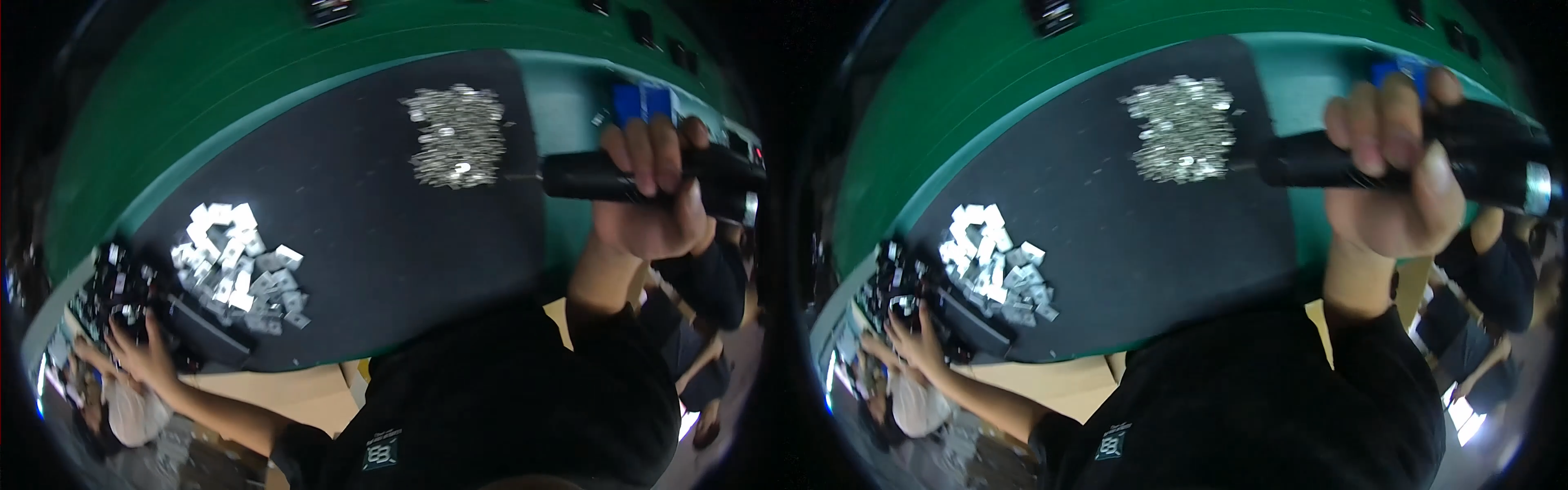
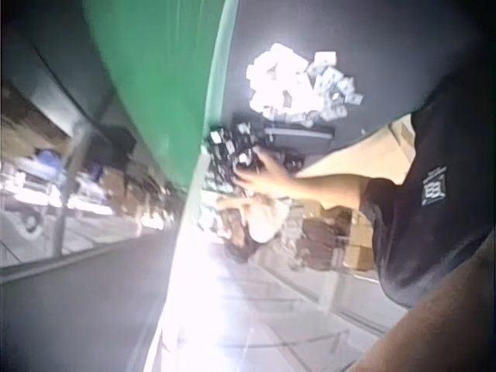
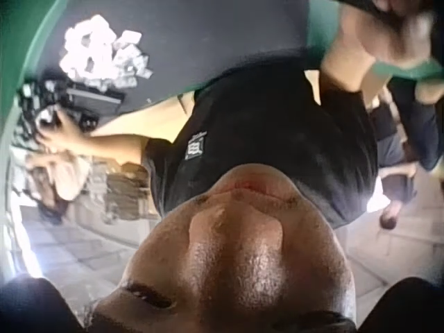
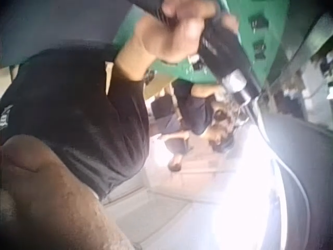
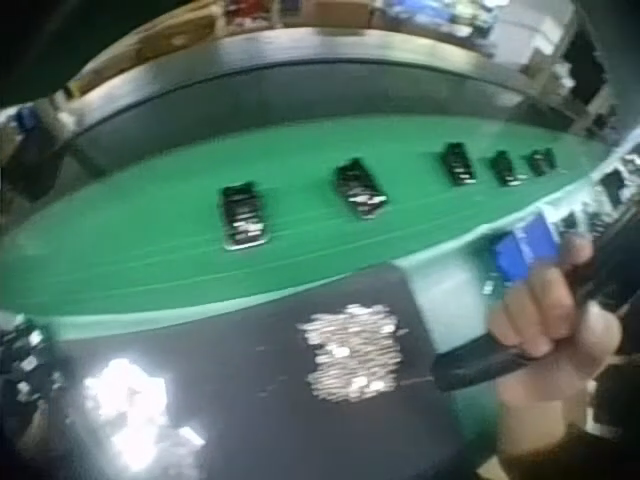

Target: The person assembles small electronic components, including a circuit board and screws, into an electronic housing using an electric screwdriver.

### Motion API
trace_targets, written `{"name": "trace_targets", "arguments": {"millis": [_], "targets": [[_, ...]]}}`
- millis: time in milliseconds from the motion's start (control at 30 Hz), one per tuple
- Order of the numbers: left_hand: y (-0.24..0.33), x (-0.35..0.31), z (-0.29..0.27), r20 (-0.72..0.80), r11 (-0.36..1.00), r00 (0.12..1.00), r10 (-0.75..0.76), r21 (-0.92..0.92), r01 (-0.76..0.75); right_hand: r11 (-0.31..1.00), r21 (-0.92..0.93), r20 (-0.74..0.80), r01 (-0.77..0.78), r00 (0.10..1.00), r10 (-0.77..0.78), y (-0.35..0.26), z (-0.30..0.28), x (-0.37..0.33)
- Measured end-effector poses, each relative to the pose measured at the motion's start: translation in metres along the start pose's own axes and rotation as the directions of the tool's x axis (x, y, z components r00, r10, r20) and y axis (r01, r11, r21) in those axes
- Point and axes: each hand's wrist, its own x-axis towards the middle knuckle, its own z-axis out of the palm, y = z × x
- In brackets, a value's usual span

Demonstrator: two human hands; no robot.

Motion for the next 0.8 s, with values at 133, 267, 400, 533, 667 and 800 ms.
{"name": "trace_targets", "arguments": {"millis": [133, 267, 400, 533, 667, 800], "targets": [[0.028, 0.004, -0.005, -0.036, 0.999, 0.999, 0.006, -0.043, -0.008, 0.963, -0.193, -0.127, 0.186, 0.969, -0.213, -0.004, -0.014, -0.005], [0.104, -0.005, -0.066, -0.293, 0.930, 0.917, 0.271, -0.166, -0.328, 0.948, -0.207, -0.203, 0.240, 0.938, -0.282, 0.006, -0.026, -0.005], [0.154, -0.034, -0.095, 0.031, 0.703, 0.938, 0.345, -0.670, -0.237, 0.966, -0.171, -0.212, 0.194, 0.950, -0.228, 0.009, -0.034, 0.001], [0.205, -0.050, -0.092, 0.150, 0.618, 0.872, 0.467, -0.760, -0.200, 0.995, -0.065, -0.164, 0.071, 0.983, -0.081, -0.012, -0.045, 0.000], [0.228, -0.058, -0.089, 0.191, 0.623, 0.847, 0.496, -0.758, -0.195, 0.983, -0.176, -0.360, 0.059, 0.925, -0.120, -0.015, -0.021, 0.007], [0.233, -0.054, -0.090, 0.159, 0.660, 0.867, 0.472, -0.716, -0.228, 0.782, -0.609, -0.732, -0.129, 0.470, -0.493, -0.011, 0.021, 0.013]]}}
